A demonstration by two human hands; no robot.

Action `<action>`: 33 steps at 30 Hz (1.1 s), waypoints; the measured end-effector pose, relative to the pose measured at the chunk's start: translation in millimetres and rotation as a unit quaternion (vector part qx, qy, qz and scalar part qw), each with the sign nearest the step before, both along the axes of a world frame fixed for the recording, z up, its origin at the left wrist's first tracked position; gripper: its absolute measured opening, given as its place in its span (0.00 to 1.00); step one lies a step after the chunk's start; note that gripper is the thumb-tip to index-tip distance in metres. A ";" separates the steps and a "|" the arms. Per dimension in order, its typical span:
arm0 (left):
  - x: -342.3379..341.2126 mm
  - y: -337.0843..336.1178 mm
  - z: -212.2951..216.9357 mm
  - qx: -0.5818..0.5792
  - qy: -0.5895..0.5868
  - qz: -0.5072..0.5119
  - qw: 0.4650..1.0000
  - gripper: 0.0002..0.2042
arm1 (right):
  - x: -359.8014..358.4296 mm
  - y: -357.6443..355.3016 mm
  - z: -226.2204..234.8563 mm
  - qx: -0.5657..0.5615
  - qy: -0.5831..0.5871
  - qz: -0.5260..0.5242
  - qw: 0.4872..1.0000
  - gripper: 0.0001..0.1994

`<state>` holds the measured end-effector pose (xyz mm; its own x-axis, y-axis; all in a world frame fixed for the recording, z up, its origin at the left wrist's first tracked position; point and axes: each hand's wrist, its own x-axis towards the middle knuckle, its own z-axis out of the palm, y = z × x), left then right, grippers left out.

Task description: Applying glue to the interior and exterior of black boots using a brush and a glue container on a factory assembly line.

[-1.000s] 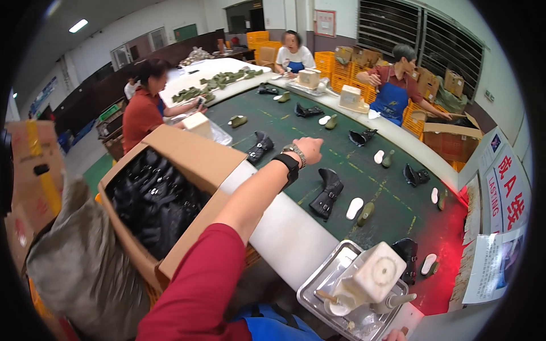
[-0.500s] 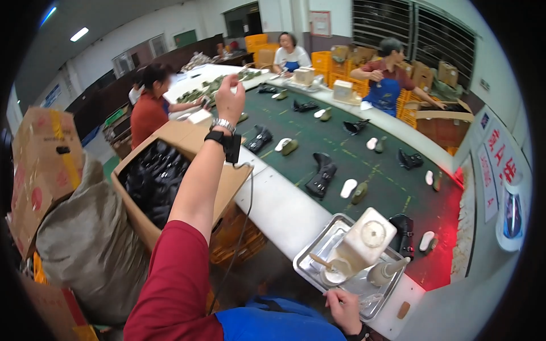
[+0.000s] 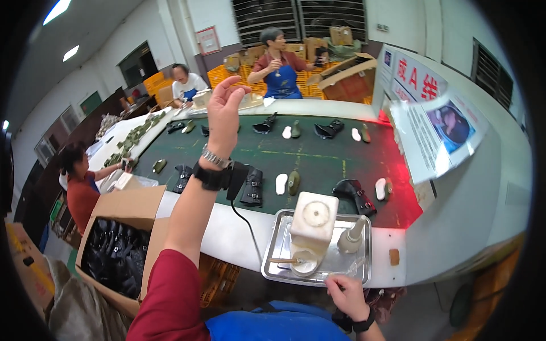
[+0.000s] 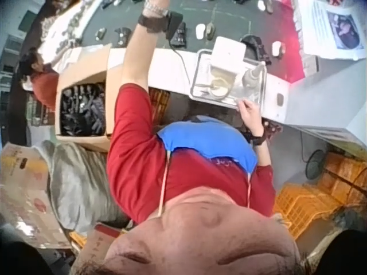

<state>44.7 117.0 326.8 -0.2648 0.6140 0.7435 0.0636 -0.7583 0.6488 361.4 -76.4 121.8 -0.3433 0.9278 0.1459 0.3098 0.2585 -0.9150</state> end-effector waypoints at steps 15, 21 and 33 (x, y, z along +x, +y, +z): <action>25.4 -133.0 -27.6 0.153 0.247 0.225 0.930 0.15 | -176.6 23.4 59.1 -0.187 0.242 0.355 0.883 0.13; -5.8 -224.6 -46.8 0.075 0.285 0.319 0.901 0.16 | -204.7 -10.7 49.5 -0.146 0.110 0.534 0.826 0.16; -8.0 -490.9 -228.8 -0.413 0.250 0.553 0.680 0.14 | -216.3 19.4 132.1 0.067 -0.060 0.717 0.692 0.13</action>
<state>36.8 -373.9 98.0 -0.7446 0.5075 0.4335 0.6670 0.5409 0.5124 145.2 -57.0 253.9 -0.9136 -0.3972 0.0870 -0.2798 0.4588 -0.8434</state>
